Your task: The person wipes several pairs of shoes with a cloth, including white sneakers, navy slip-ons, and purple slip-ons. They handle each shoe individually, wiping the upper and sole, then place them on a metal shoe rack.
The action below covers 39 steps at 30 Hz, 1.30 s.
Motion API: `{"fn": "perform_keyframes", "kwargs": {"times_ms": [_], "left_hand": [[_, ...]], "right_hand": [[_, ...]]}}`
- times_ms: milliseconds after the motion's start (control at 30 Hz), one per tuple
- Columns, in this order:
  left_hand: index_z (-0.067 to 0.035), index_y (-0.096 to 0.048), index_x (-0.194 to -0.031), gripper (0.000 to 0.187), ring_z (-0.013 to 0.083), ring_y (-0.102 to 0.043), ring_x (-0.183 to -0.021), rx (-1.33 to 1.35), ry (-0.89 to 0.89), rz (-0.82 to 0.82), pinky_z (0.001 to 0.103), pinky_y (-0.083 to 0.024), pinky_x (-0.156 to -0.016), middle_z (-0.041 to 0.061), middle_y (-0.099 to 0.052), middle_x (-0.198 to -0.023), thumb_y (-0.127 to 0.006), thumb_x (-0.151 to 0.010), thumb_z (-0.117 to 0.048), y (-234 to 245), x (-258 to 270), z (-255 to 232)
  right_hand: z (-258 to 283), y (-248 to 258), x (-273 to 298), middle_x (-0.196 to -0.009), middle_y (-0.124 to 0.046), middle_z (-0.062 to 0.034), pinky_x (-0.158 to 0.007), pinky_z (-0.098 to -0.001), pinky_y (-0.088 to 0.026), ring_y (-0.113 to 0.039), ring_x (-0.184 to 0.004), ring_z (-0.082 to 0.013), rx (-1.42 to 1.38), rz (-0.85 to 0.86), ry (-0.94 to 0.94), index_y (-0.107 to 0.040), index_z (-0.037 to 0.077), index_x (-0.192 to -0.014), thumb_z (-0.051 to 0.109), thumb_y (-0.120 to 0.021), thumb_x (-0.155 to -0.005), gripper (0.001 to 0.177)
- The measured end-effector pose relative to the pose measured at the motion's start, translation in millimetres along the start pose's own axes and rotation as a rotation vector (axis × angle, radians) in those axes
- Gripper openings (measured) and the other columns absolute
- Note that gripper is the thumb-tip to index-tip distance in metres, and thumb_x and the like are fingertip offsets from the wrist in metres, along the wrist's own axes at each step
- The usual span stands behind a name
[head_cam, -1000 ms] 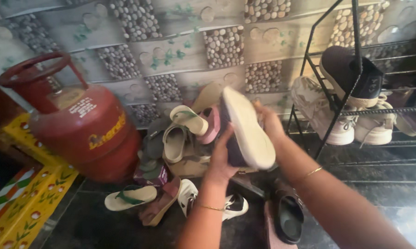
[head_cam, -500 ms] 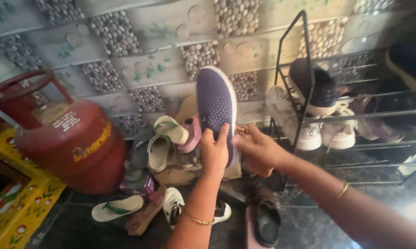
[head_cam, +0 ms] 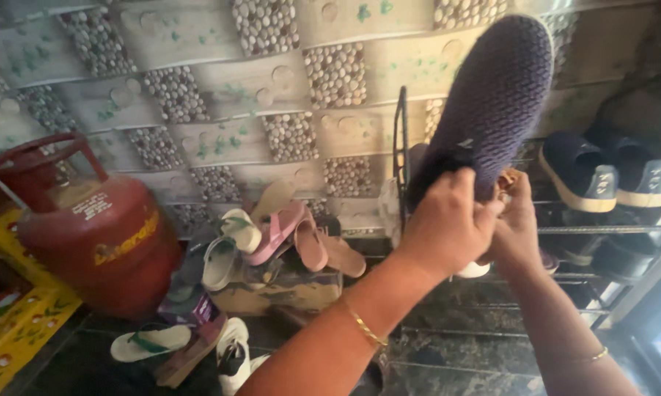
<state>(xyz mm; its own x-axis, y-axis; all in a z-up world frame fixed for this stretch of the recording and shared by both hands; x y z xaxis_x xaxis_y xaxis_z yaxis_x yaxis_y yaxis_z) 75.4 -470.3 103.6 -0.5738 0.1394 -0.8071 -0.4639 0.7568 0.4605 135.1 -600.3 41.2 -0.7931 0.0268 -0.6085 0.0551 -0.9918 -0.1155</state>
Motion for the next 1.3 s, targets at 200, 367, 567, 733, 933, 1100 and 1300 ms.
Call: {"fn": "perform_keyframes", "kwargs": {"times_ms": [200, 367, 567, 733, 933, 1100, 1300], "left_hand": [[-0.002, -0.061, -0.134, 0.043, 0.0336, -0.062, -0.119, -0.357, -0.124, 0.069, 0.052, -0.046, -0.112, 0.017, -0.066, -0.122, -0.060, -0.095, -0.021, -88, 23, 19], [-0.004, -0.060, -0.128, 0.046, 0.0424, -0.049, -0.130, -0.191, 0.209, 0.463, 0.052, -0.045, -0.102, 0.023, -0.052, -0.139, -0.067, -0.087, -0.023, -132, 46, 72], [-0.006, -0.055, -0.135, 0.052, 0.0414, -0.053, -0.128, -0.363, 0.328, 0.366, 0.051, -0.050, -0.098, 0.019, -0.053, -0.135, -0.071, -0.089, -0.026, -99, 48, 86], [-0.011, -0.029, -0.156, 0.093, 0.0492, -0.048, -0.128, -0.300, 0.371, 0.200, 0.051, -0.047, -0.102, 0.032, -0.039, -0.144, -0.081, -0.078, -0.017, -93, 21, 123], [-0.020, -0.027, -0.153, 0.116, 0.0561, -0.042, -0.128, -0.215, 0.480, 0.135, 0.053, -0.040, -0.106, 0.042, -0.029, -0.143, -0.098, -0.062, -0.026, -123, 11, 145], [-0.016, -0.045, -0.134, 0.087, 0.0463, -0.053, -0.123, -0.259, 0.514, -0.089, 0.052, -0.046, -0.102, 0.024, -0.051, -0.132, -0.092, -0.061, -0.020, -147, 11, 153], [-0.012, -0.046, -0.133, 0.085, 0.0421, -0.052, -0.124, -0.062, 0.356, -0.095, 0.050, -0.046, -0.103, 0.020, -0.053, -0.132, -0.091, -0.063, -0.025, -204, 2, 112]], "right_hand": [[-65, 98, -33, -0.104, -0.068, -0.0065, -0.078, -0.0340, -0.053, -0.066, -0.092, -0.0165, 0.138, -0.092, -0.382, -0.055, 0.006, -0.127, 0.016, -0.071, -0.090, 0.041], [-138, 145, -35, -0.114, -0.071, -0.0255, -0.091, -0.0466, -0.052, -0.068, -0.106, -0.0395, 0.869, -0.267, -0.273, -0.061, 0.005, -0.133, 0.030, -0.074, -0.090, 0.052], [-47, 140, -32, -0.109, -0.075, -0.0253, -0.093, -0.0492, -0.054, -0.070, -0.104, -0.0419, 1.029, -0.237, -0.520, -0.073, 0.009, -0.119, 0.052, -0.076, -0.091, 0.051], [-16, 136, -24, -0.107, -0.076, -0.0150, -0.085, -0.0461, -0.056, -0.073, -0.097, -0.0367, 1.045, 0.020, -0.273, -0.062, 0.014, -0.134, 0.041, -0.076, -0.086, 0.057], [-42, 80, -12, -0.104, -0.075, -0.0119, -0.082, -0.0451, -0.057, -0.072, -0.095, -0.0338, 1.214, 0.224, -0.293, -0.045, 0.034, -0.149, 0.043, -0.078, -0.076, 0.080], [-54, 65, -16, -0.112, -0.067, -0.0171, -0.075, -0.0481, -0.058, -0.072, -0.092, -0.0384, 1.234, -0.104, -0.190, -0.051, 0.029, -0.140, 0.041, -0.080, -0.076, 0.072], [-73, 95, -23, -0.123, -0.063, -0.0165, -0.074, -0.0487, -0.056, -0.070, -0.096, -0.0402, 1.246, -0.316, -0.155, -0.052, 0.027, -0.140, 0.045, -0.081, -0.078, 0.071]]}}
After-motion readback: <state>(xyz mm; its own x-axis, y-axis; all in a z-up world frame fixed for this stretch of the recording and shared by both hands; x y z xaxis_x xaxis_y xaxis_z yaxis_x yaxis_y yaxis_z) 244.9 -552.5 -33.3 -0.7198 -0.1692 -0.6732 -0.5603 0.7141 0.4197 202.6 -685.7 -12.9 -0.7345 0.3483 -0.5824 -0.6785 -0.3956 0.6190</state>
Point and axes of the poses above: each hand's wrist, its own x-axis away from the middle knuckle, its own y-axis out of the back of the hand, z = x × y, the point moved 2 cm from there along -x, towards the middle knuckle
